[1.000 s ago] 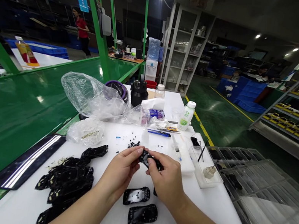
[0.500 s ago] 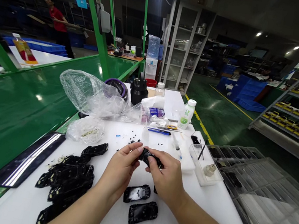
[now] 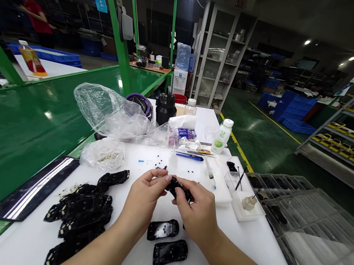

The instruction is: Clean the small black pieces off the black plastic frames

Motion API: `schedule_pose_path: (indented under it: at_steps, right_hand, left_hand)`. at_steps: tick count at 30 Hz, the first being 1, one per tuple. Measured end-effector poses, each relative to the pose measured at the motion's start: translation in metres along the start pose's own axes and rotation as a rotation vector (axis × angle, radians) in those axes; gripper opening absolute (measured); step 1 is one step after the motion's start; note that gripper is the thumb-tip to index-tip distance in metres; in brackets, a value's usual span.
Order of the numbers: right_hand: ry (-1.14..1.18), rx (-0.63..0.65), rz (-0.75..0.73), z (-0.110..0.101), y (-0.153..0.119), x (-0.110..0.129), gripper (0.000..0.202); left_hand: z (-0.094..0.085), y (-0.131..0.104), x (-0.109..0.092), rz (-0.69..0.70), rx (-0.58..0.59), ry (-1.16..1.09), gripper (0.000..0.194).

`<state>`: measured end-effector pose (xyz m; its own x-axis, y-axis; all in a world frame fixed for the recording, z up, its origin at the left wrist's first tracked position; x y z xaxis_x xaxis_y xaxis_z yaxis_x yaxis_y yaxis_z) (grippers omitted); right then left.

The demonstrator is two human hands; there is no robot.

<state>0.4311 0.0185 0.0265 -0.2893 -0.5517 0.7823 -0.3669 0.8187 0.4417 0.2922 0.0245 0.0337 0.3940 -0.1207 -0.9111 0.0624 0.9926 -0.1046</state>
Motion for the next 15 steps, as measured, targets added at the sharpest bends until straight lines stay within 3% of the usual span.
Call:
schedule_pose_path:
  at_steps: [15]
  right_hand:
    - [-0.02, -0.022, 0.04, -0.004, 0.0026, 0.0013, 0.026]
  left_hand:
    - [-0.0003, 0.0005, -0.0001, -0.01, 0.026, 0.048, 0.033]
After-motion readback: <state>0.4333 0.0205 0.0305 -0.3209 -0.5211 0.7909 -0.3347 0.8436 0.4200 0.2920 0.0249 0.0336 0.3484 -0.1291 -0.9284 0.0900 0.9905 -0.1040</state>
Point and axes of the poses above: each hand's wrist, its own y-axis towards the middle knuckle, its own z-axis out of the palm, x = y × z, the point moved 1 cm from there along y, towards the middle knuckle, and after that the axes turned 15 degrees about x, right-handed, at the moved point
